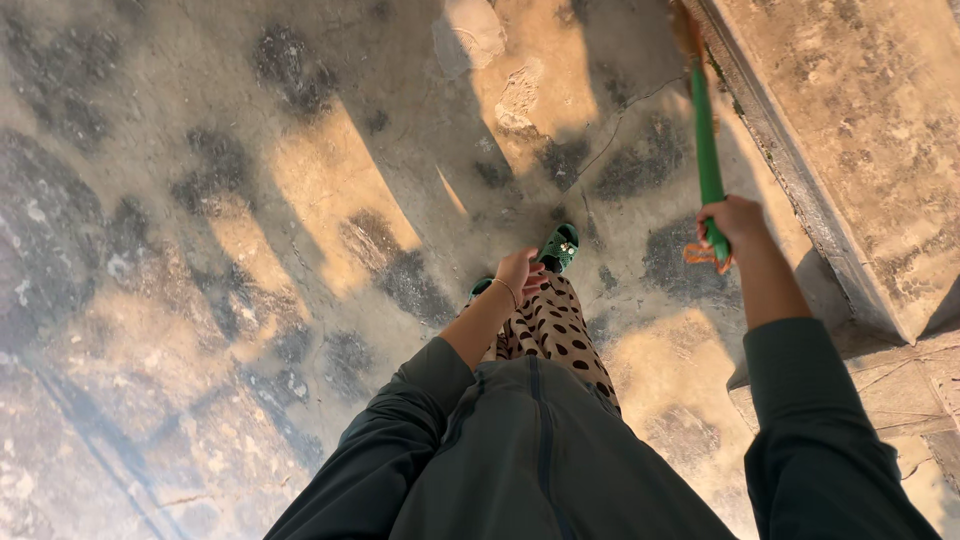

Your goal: The person sweeps a concrete floor using a broom, gathering dirt and debris into a pile and then sweeping it toward a blue dustpan.

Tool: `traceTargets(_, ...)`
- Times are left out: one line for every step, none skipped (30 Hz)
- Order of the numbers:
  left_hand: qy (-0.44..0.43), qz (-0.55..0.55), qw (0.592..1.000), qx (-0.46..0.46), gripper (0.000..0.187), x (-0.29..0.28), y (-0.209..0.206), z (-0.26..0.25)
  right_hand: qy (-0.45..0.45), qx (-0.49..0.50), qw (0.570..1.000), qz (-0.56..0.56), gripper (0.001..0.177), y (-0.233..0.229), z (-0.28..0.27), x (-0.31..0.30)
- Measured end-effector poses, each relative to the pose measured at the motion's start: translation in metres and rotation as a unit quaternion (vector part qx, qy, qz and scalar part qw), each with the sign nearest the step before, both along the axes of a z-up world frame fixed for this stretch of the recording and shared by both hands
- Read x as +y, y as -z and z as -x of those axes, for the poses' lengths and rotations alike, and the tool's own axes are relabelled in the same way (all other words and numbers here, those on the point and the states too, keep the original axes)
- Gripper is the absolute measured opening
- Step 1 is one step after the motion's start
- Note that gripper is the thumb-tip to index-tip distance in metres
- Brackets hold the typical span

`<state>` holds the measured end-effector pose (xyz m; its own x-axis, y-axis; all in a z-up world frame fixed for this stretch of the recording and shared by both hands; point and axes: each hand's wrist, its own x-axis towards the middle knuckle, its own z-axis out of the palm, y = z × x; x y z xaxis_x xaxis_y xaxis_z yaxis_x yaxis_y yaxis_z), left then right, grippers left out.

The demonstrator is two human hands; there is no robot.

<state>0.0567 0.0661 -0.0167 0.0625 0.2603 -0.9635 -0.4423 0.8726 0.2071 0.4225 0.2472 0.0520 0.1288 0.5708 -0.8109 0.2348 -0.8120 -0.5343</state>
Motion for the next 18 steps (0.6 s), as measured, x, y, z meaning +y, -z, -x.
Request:
traceTargets(-0.022,0.008,1.000,-0.001,0.050,0.009,0.003,0.001,0.000,0.000,1.000,0.008,0.012,0.016,-0.006,0.020)
traceTargets(-0.044,0.016,0.999,-0.001,0.052,0.017,0.005,0.001,0.001,0.001,1.000,0.016,0.010,0.032,-0.009,0.038)
traceTargets(-0.055,0.017,0.998,0.005,0.050,0.029,0.006,0.001,0.002,-0.001,1.000,0.020,0.009,0.044,-0.013,0.054)
traceTargets(-0.066,0.018,0.998,0.011,0.049,0.040,0.005,0.001,-0.022,-0.009,0.998,0.057,0.010,0.060,-0.004,0.060)
traceTargets(-0.076,0.017,0.997,0.015,0.048,0.053,0.004,-0.001,-0.045,-0.018,0.994,0.094,0.013,0.074,0.011,0.061)
traceTargets(-0.075,0.008,0.997,0.022,0.049,0.066,0.003,-0.003,0.002,0.018,0.998,0.060,0.009,0.085,0.033,0.053)
traceTargets(-0.075,-0.001,0.997,0.030,0.049,0.077,0.001,-0.004,-0.049,-0.013,0.997,0.057,0.006,0.088,0.055,0.037)
traceTargets(-0.075,-0.010,0.996,0.038,0.050,0.085,0.000,-0.006,-0.044,0.002,0.998,0.034,0.014,0.086,0.080,0.019)
traceTargets(-0.060,-0.011,0.997,0.054,0.049,0.091,-0.001,-0.009,-0.047,-0.014,0.996,0.071,0.021,0.078,0.105,0.001)
traceTargets(-0.045,-0.011,0.996,0.071,0.049,0.097,-0.001,-0.011,-0.071,0.001,0.993,0.090,0.030,0.066,0.129,-0.017)
traceTargets(-0.028,-0.013,0.996,0.087,0.049,0.101,0.001,-0.013,-0.075,0.018,0.991,0.110,0.042,0.052,0.149,-0.032)
traceTargets(-0.026,0.004,0.995,0.100,0.049,0.103,0.003,-0.016,-0.104,0.027,0.983,0.146,0.060,0.039,0.166,-0.044)
traceTargets(-0.022,0.019,0.993,0.112,0.049,0.102,0.005,-0.019,-0.101,0.068,0.979,0.164,0.058,0.028,0.182,-0.053)
traceTargets(-0.019,0.035,0.991,0.124,0.049,0.102,0.007,-0.022,-0.097,0.108,0.973,0.181,0.057,0.019,0.191,-0.056)
traceTargets(-0.033,0.045,0.991,0.118,0.048,0.101,0.009,-0.024,-0.097,0.156,0.966,0.184,0.054,0.015,0.194,-0.049)
traceTargets(-0.047,0.056,0.991,0.113,0.047,0.100,0.010,-0.026,-0.096,0.205,0.956,0.186,0.051,0.014,0.196,-0.039)
traceTargets(-0.062,0.067,0.990,0.107,0.046,0.101,0.009,-0.029,-0.095,0.253,0.944,0.187,0.049,0.014,0.196,-0.029)
traceTargets(-0.080,0.058,0.992,0.084,0.045,0.104,0.008,-0.033,-0.052,0.296,0.932,0.202,0.050,0.014,0.191,-0.019)
